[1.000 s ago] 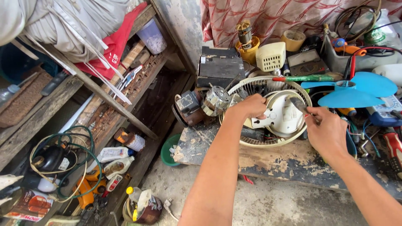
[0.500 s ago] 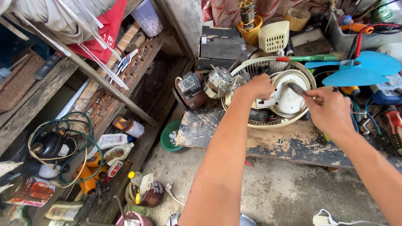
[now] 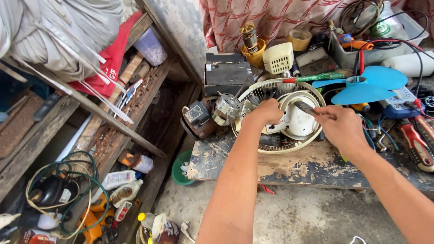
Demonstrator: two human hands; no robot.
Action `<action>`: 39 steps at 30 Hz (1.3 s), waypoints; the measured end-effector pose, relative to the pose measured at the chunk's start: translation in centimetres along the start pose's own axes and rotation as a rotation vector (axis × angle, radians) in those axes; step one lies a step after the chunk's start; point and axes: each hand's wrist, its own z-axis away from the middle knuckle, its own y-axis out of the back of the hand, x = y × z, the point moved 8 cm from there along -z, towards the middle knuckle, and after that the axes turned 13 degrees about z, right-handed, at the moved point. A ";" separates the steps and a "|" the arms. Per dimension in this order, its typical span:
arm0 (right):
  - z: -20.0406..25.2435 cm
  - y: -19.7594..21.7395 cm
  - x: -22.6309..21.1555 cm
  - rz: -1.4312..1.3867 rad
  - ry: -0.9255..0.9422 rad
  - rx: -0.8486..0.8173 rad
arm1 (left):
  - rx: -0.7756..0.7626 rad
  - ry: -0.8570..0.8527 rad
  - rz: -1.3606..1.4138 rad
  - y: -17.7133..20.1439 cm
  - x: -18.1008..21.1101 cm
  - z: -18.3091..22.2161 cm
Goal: Cleaning dust and debris from the internal parts of a disassembled fan motor using a small brush.
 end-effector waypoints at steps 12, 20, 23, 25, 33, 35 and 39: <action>0.2 2.4 -2.2 -0.275 0.097 0.223 | 0.001 0.070 0.028 -0.1 0.1 0.7; -1.0 1.4 -0.7 -0.064 0.277 0.294 | 0.005 0.076 0.001 -0.1 0.6 1.2; -0.9 1.3 -0.1 -0.089 0.309 0.311 | 0.005 0.079 -0.008 -0.2 0.5 1.0; -1.2 1.3 0.8 -0.105 0.302 0.330 | 0.010 0.083 -0.030 -0.1 0.4 0.8; -0.2 0.6 4.7 -0.083 0.101 0.327 | 0.014 0.071 -0.007 -0.2 0.3 0.6; 0.9 0.3 4.1 -0.128 0.049 0.267 | 0.008 0.070 -0.002 -0.3 0.2 0.5; 2.8 -1.0 1.7 -0.353 0.005 0.115 | 0.002 0.071 0.004 -0.3 0.3 0.7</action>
